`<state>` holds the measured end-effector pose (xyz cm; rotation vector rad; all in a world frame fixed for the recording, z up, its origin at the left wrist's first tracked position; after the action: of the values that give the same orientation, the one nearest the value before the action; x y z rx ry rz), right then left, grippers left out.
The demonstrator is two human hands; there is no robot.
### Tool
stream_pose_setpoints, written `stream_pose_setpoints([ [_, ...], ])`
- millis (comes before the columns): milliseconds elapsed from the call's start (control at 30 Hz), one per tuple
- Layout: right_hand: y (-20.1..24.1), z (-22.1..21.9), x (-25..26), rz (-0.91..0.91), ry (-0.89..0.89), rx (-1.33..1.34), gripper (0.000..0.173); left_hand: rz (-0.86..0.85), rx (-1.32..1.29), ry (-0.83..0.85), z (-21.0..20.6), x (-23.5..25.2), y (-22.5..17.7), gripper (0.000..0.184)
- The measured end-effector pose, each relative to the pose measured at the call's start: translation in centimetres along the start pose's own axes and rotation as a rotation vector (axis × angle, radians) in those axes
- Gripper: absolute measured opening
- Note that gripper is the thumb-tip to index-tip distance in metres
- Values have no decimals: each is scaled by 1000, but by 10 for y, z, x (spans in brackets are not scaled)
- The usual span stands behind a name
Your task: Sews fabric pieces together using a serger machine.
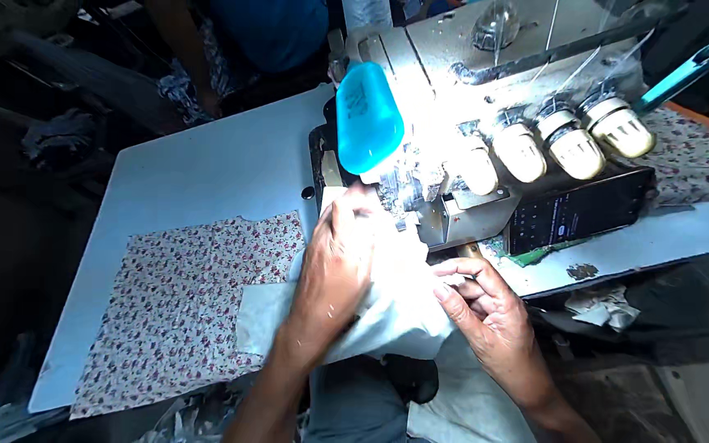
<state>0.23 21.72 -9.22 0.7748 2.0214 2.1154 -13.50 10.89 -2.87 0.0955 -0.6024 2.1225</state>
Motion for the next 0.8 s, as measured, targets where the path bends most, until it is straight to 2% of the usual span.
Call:
stream_pose_setpoints([
  [67, 3, -2, 8, 27, 5, -39, 17, -64, -19, 82, 5, 24, 10, 27],
  [100, 3, -3, 11, 28, 9, -53, 17, -87, -12, 89, 6, 38, 16, 36],
  [167, 2, -4, 16, 22, 9, -80, 16, -119, -14, 22, 7, 65, 30, 41],
  [233, 0, -3, 15, 12, -5, -95, 20, -72, -57, -60, 12, 73, 37, 36],
  [300, -4, -2, 8, -36, 2, -53, 31, 75, -220, -80, 15, 47, 44, 59],
  [367, -8, 0, -3, -92, 21, -5, 42, 245, -343, 75, 6, -15, 47, 87],
  [400, -12, 0, -9, -118, 39, 8, 43, 286, -344, 154, -2, -52, 48, 101],
  [433, -15, 1, -15, -137, 56, 16, 40, 304, -320, 260, -7, -89, 49, 107],
  [467, -18, 0, -20, -150, 69, 23, 32, 303, -277, 349, -5, -121, 54, 94],
  [500, -19, -1, -24, -163, 79, 25, 24, 296, -206, 427, 7, -144, 65, 72],
  [533, -19, -4, -25, -177, 88, 18, 18, 312, -119, 454, 32, -155, 81, 56],
  [600, -14, -12, -25, -178, 92, 6, 12, 348, 83, 329, 100, -155, 117, 53],
  [633, -11, -16, -24, -165, 100, 5, 10, 307, 189, 234, 127, -147, 124, 52],
  [700, -7, -25, -22, -129, 113, -3, 9, 222, 326, 125, 145, -124, 110, 53],
  [800, -11, -25, -29, -154, 90, -6, 9, 63, 288, 82, 107, -100, 41, 42],
])
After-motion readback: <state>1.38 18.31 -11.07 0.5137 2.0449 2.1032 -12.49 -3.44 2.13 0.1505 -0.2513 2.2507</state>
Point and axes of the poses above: each hand's wrist, its own x-axis towards the middle knuckle, its own z-axis out of the back of the hand, y = z × x, the point moved 8 cm from there along x, towards the middle knuckle, and after that the axes turned 8 degrees about y, right-handed, at the moved point
